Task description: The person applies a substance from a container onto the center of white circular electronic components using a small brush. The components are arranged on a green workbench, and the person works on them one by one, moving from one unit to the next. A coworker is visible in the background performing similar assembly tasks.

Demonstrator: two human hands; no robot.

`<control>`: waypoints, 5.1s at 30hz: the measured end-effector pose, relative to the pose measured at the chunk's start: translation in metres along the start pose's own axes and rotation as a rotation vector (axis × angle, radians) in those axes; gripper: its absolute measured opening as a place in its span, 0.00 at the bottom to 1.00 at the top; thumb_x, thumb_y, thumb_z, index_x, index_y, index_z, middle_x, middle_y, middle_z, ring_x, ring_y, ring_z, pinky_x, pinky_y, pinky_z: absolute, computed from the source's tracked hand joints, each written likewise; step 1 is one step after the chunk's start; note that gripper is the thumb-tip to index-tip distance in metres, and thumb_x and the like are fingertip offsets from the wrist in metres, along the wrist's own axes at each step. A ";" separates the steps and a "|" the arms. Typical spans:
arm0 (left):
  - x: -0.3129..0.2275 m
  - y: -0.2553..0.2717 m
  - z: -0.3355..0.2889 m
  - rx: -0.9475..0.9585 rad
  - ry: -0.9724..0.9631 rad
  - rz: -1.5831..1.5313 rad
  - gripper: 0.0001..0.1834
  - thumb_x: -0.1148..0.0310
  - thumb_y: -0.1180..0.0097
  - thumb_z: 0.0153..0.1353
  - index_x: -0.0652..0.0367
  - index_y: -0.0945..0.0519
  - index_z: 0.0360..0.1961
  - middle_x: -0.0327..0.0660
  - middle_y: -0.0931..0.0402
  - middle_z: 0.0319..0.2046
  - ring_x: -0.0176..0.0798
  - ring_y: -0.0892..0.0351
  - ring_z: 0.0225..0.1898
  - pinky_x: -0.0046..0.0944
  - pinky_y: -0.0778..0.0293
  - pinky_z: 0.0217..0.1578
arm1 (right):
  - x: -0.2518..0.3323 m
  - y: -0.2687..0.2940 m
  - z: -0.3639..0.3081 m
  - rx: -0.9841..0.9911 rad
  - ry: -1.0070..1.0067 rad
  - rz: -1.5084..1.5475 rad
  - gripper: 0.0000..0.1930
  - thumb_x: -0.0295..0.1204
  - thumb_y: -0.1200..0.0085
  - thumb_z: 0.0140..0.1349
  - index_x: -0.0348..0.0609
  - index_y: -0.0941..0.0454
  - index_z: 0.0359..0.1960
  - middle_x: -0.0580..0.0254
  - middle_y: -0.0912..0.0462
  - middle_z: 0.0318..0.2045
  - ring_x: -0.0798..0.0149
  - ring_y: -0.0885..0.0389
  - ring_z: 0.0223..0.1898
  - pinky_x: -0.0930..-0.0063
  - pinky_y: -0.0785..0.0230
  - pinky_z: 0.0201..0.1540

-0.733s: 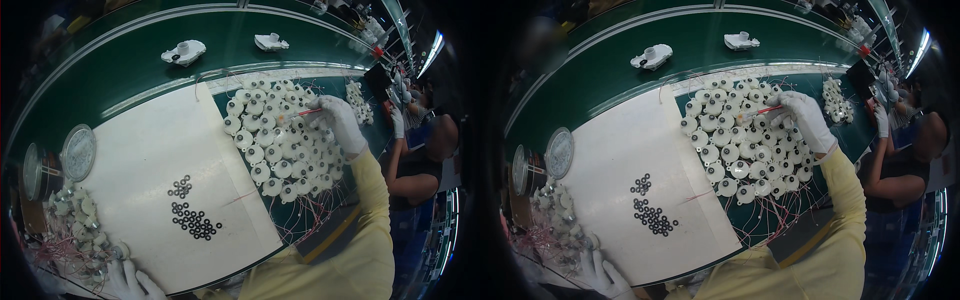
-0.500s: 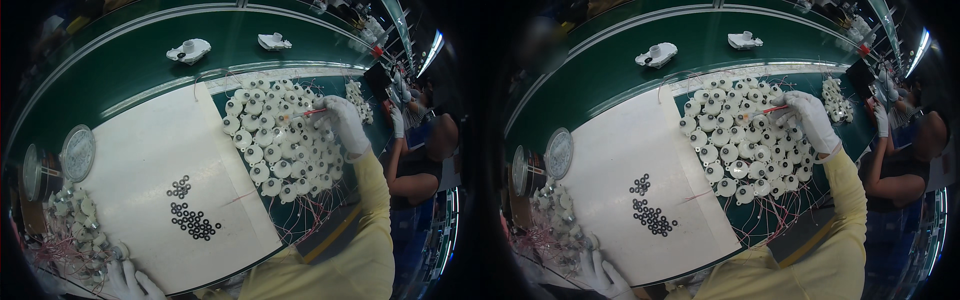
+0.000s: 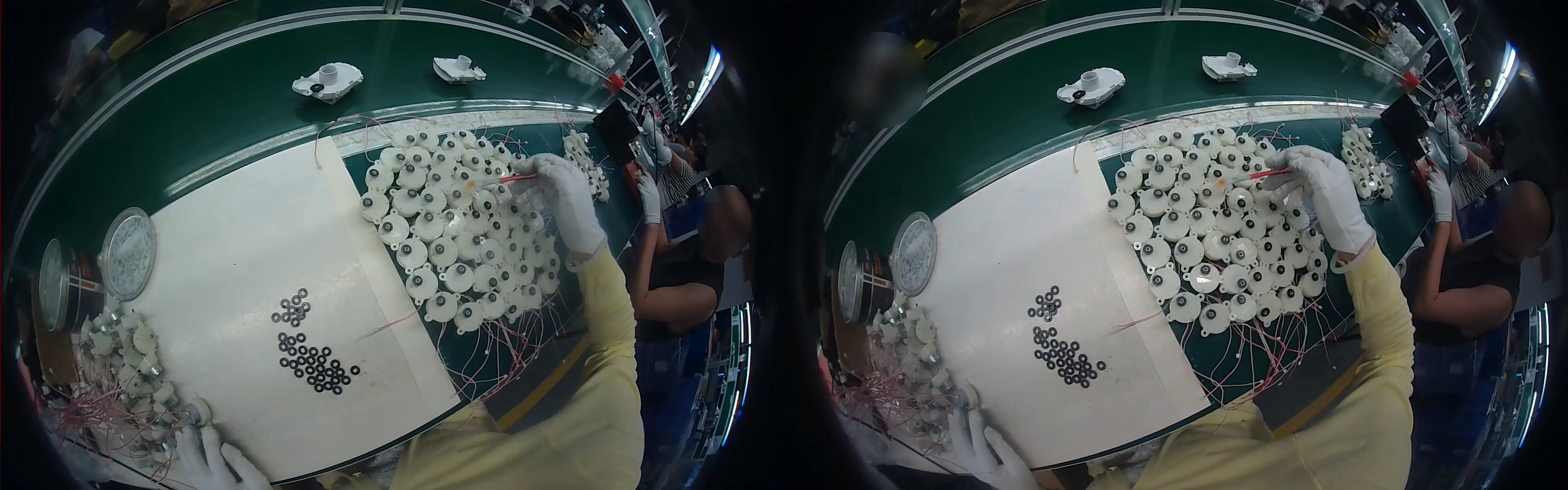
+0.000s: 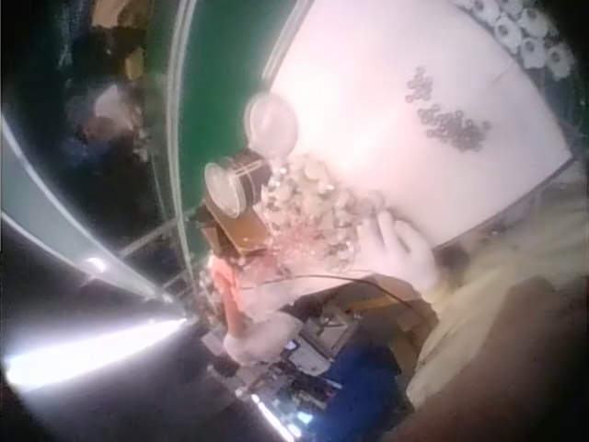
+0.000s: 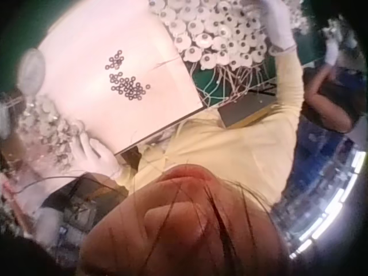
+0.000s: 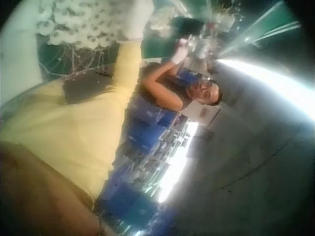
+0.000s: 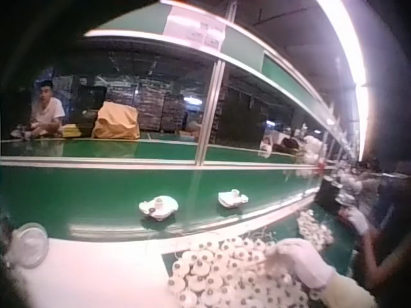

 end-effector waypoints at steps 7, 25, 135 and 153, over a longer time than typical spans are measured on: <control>-0.001 0.000 0.002 -0.010 -0.022 -0.013 0.13 0.74 0.50 0.59 0.68 0.20 0.42 0.61 0.25 0.43 0.65 0.26 0.44 0.57 0.29 0.45 | -0.002 0.001 0.013 -0.014 -0.003 0.024 0.17 0.32 0.62 0.67 0.30 0.26 0.44 0.51 0.18 0.33 0.68 0.18 0.28 0.86 0.33 0.23; 0.001 -0.002 -0.001 -0.009 -0.016 0.001 0.13 0.73 0.50 0.59 0.67 0.19 0.42 0.61 0.25 0.44 0.65 0.26 0.45 0.57 0.31 0.47 | 0.003 0.012 0.010 -0.064 0.068 -0.003 0.17 0.33 0.62 0.67 0.30 0.26 0.44 0.51 0.17 0.32 0.68 0.17 0.26 0.85 0.35 0.24; -0.014 0.002 0.010 0.147 0.049 0.076 0.16 0.72 0.55 0.62 0.67 0.22 0.47 0.58 0.25 0.48 0.62 0.27 0.49 0.56 0.33 0.50 | -0.003 -0.009 -0.008 -0.018 0.104 0.024 0.17 0.32 0.61 0.65 0.31 0.24 0.45 0.53 0.16 0.33 0.70 0.20 0.32 0.83 0.33 0.34; -0.016 -0.001 0.006 0.033 -0.041 0.043 0.13 0.72 0.54 0.65 0.67 0.23 0.45 0.60 0.26 0.48 0.64 0.26 0.47 0.56 0.29 0.48 | 0.008 -0.018 -0.012 -0.045 0.030 -0.038 0.17 0.31 0.62 0.65 0.32 0.23 0.44 0.57 0.16 0.32 0.72 0.20 0.29 0.86 0.35 0.30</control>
Point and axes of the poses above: each hand's wrist, its own z-axis towards the middle knuckle, its own y-axis out of the back of the hand, x = y × z, the point moved 5 cm from there along z, towards the middle knuckle
